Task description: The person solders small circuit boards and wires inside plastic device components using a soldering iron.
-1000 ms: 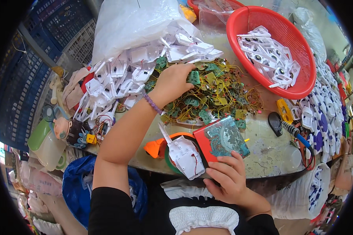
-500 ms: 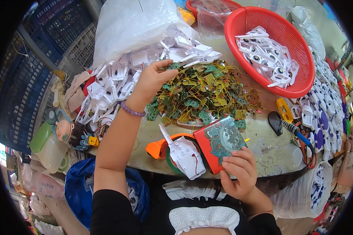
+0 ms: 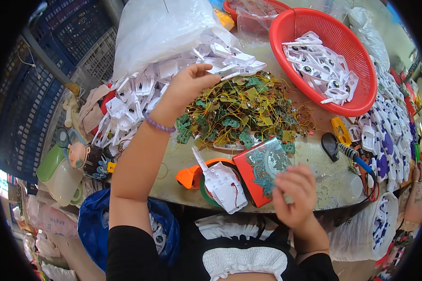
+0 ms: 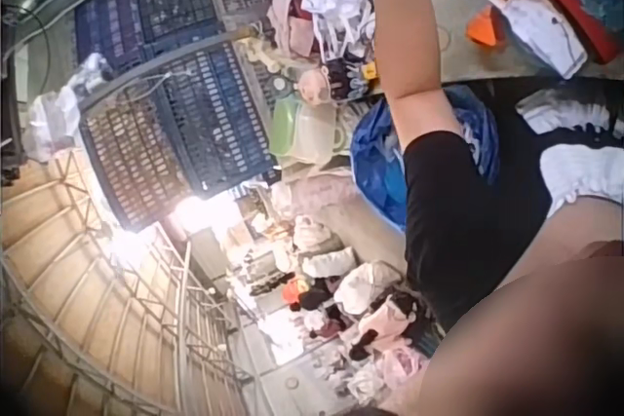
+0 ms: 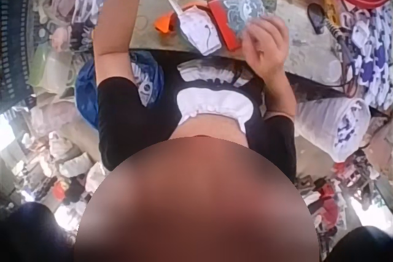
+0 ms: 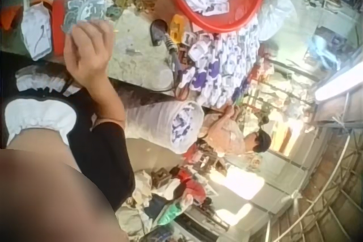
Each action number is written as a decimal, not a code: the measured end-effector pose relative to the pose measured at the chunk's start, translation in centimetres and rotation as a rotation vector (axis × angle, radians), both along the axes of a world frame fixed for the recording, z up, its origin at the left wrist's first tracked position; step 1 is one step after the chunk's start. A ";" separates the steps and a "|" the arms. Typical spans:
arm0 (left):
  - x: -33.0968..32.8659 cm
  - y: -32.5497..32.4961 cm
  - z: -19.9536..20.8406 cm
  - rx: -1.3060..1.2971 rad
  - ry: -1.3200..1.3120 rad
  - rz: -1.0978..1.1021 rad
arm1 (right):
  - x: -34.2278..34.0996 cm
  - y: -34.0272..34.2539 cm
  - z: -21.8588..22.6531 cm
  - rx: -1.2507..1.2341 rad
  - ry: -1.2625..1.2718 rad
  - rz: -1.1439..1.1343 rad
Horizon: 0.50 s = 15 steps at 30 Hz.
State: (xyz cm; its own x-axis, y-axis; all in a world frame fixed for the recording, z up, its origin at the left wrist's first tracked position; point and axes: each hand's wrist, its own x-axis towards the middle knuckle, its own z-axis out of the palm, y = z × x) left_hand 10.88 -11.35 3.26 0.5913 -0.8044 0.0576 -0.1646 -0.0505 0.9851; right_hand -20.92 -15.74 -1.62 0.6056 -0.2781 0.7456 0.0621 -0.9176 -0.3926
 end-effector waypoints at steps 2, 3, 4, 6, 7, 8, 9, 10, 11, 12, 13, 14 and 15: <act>1.9 -0.3 0.2 0.023 0.166 -0.073 | 0.9 -1.0 1.6 0.017 -0.011 -0.005; 2.3 -0.5 0.7 0.042 0.333 -0.152 | 1.2 -1.6 2.4 0.021 -0.033 0.015; 2.5 -0.4 1.0 0.026 0.409 -0.223 | 1.5 -1.9 3.1 0.025 -0.057 0.036; 2.1 -0.2 1.1 0.010 0.490 -0.214 | 1.8 -2.0 3.7 -0.012 -0.066 0.021; 1.6 0.0 1.3 -0.031 0.531 -0.251 | 1.9 -2.2 3.7 -0.002 -0.069 0.025; 0.8 0.4 1.4 -0.074 0.571 -0.298 | 2.1 -2.3 3.7 0.009 -0.071 0.029; -0.1 0.7 1.5 -0.114 0.616 -0.349 | 2.3 -2.4 3.6 0.041 -0.080 0.038; -0.6 1.3 1.6 -0.123 0.686 -0.398 | 2.5 -2.4 3.5 0.038 -0.081 0.033; -1.5 1.7 1.8 -0.123 0.686 -0.404 | 2.8 -2.4 3.4 0.062 -0.098 0.034; -2.5 2.3 2.1 -0.155 0.717 -0.434 | 3.3 -2.4 3.4 0.088 -0.117 0.044; -3.5 2.5 2.2 -0.187 0.754 -0.475 | 3.6 -2.4 3.4 0.087 -0.114 0.037; -4.2 2.6 2.2 -0.214 0.812 -0.550 | 4.0 -2.3 3.5 0.000 -0.149 0.025; -5.1 2.9 2.3 -0.206 0.837 -0.557 | 4.5 -2.2 3.6 -0.087 -0.185 0.014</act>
State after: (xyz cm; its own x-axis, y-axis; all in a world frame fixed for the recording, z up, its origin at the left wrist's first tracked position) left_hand 5.79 -8.41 5.56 0.0510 -0.9981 -0.0334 0.6312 0.0063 0.7756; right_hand -16.45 -17.96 2.00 0.4594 -0.2002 0.8654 0.1391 -0.9460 -0.2927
